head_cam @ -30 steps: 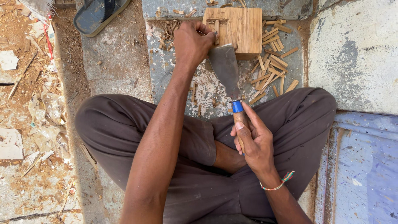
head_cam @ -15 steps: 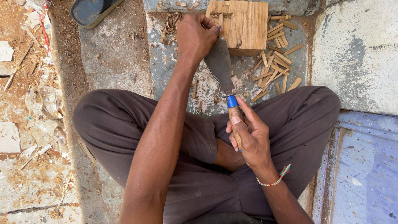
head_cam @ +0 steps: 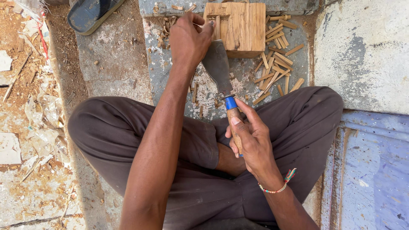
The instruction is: The person uses a wide-bladed tool and a narrow metal tool to carve and shave small pieces of wood from a larger wooden block while sitting on the ground.
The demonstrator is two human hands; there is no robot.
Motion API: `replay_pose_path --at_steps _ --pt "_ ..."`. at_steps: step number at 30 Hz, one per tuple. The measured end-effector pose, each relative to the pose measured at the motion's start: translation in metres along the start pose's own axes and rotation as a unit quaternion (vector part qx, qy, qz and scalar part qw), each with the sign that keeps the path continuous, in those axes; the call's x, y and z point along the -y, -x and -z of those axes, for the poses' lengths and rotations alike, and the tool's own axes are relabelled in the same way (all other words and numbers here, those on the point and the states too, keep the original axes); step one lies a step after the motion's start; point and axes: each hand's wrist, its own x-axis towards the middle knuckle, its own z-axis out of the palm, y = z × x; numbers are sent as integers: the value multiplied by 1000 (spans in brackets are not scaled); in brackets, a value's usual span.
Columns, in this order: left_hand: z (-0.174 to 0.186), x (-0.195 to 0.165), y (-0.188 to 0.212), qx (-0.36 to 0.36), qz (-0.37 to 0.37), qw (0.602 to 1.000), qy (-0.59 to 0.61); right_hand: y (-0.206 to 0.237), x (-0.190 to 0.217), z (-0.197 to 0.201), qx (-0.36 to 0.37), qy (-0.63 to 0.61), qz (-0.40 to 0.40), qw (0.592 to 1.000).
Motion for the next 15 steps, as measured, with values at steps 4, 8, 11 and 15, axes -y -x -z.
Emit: replay_pose_path --at_steps 4,8,11,15 --pt "48 -33 22 10 -35 988 -149 0 -3 -4 -5 -7 11 1000" --pt "84 -66 76 162 -165 940 -250 2 -5 -3 -1 0 12 1000" --pt "95 -77 111 215 -288 888 -285 1 -1 -2 -4 0 -2 1000" --pt "97 -76 120 262 -274 888 -262 3 4 -4 -7 -6 -18 1000"
